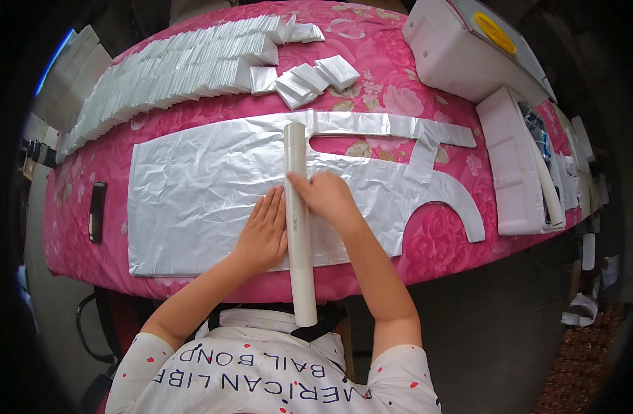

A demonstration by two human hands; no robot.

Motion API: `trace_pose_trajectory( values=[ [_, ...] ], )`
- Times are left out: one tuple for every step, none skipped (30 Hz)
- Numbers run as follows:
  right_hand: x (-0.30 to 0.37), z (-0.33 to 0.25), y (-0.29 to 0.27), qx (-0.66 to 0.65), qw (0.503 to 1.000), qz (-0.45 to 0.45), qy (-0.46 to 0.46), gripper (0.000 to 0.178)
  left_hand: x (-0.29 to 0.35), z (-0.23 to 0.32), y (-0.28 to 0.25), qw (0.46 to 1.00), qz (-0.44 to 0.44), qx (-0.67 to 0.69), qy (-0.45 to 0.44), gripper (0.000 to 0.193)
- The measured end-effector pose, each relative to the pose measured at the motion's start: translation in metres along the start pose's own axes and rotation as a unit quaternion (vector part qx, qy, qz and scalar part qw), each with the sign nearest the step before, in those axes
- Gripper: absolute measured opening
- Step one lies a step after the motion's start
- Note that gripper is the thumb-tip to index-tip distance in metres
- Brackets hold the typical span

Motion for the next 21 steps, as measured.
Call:
trace_pose_trajectory(
  values=[
    [-0.021, -0.004, 0.000, -0.014, 1.000, -0.004, 0.026, 0.065, 0.000, 0.000, -0.001, 1.000, -0.006, -0.001, -0.002, 0.062],
    [-0.038, -0.008, 0.002, -0.027, 0.998, -0.008, 0.052, 0.061, 0.001, -0.001, 0.000, 1.000, 0.001, -0.003, -0.002, 0.061],
    [-0.048, -0.011, 0.007, -0.159, 0.983, 0.000, 0.088, 0.056, 0.001, -0.002, 0.001, 1.000, 0.007, -0.006, -0.001, 0.061],
    [-0.056, -0.014, 0.013, -0.288, 0.949, 0.008, 0.125, 0.051, 0.001, -0.002, 0.001, 1.000, 0.013, -0.008, 0.000, 0.061],
    [-0.064, -0.014, 0.016, -0.411, 0.898, 0.016, 0.159, 0.046, 0.001, -0.002, 0.001, 1.000, 0.011, -0.007, 0.000, 0.060],
    [-0.076, -0.005, 0.023, -0.508, 0.844, 0.031, 0.169, 0.040, 0.000, -0.002, 0.000, 1.000, 0.010, -0.007, 0.001, 0.060],
    [-0.089, 0.010, 0.030, -0.599, 0.780, 0.048, 0.177, 0.034, -0.001, 0.000, 0.000, 1.000, 0.009, -0.005, 0.006, 0.060],
    [-0.098, 0.015, 0.033, -0.682, 0.706, 0.060, 0.182, 0.029, -0.002, 0.000, 0.000, 1.000, 0.006, -0.009, 0.006, 0.060],
    [-0.107, 0.022, 0.029, -0.727, 0.663, 0.077, 0.159, 0.024, -0.002, 0.001, 0.000, 1.000, 0.004, -0.013, 0.007, 0.060],
    [-0.114, 0.030, 0.021, -0.769, 0.617, 0.091, 0.138, 0.019, -0.001, 0.000, -0.001, 1.000, 0.001, -0.018, 0.005, 0.060],
    [-0.119, 0.037, 0.010, -0.807, 0.570, 0.103, 0.116, 0.015, 0.001, -0.002, 0.000, 1.000, 0.003, -0.020, 0.004, 0.060],
    [-0.122, 0.047, -0.004, -0.813, 0.557, 0.121, 0.116, 0.014, 0.003, -0.004, 0.000, 1.000, 0.005, -0.022, 0.004, 0.061],
    [-0.124, 0.059, -0.024, -0.819, 0.545, 0.139, 0.115, 0.014, 0.004, -0.004, 0.000, 1.000, 0.008, -0.024, 0.004, 0.061],
    [-0.128, 0.081, -0.044, -0.834, 0.528, 0.145, 0.075, 0.014, 0.003, -0.003, 0.000, 1.000, 0.007, -0.019, 0.006, 0.061],
    [-0.132, 0.105, -0.066, -0.846, 0.511, 0.150, 0.033, 0.015, 0.001, -0.002, 0.000, 1.000, 0.007, -0.013, 0.008, 0.062],
    [-0.135, 0.126, -0.094, -0.840, 0.519, 0.156, 0.015, 0.017, 0.000, -0.001, 0.000, 1.000, 0.008, -0.008, 0.008, 0.062],
    [-0.136, 0.140, -0.117, -0.833, 0.528, 0.164, -0.004, 0.018, -0.001, 0.000, 0.001, 1.000, 0.009, -0.001, 0.012, 0.062],
    [-0.131, 0.134, -0.128, -0.816, 0.546, 0.186, -0.031, 0.020, 0.000, 0.000, 0.001, 1.000, 0.008, 0.002, 0.008, 0.062],
    [-0.122, 0.117, -0.140, -0.798, 0.563, 0.206, -0.058, 0.021, 0.001, -0.001, 0.001, 1.000, 0.007, 0.003, 0.003, 0.062],
    [-0.114, 0.097, -0.148, -0.786, 0.576, 0.208, -0.082, 0.022, 0.001, -0.001, 0.001, 1.000, 0.008, 0.004, 0.003, 0.062],
    [-0.105, 0.068, -0.149, -0.775, 0.588, 0.207, -0.104, 0.024, 0.002, -0.002, 0.001, 1.000, 0.009, 0.002, 0.001, 0.062]
  ],
)
Point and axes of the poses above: each hand's wrist, its own x-axis away from the middle knuckle, its own y-axis out of the palm, z = x × y, the point moved 1 cm from there along -x, towards the middle knuckle, and after that the axes turned 13 degrees about z, right-handed, at the moved point
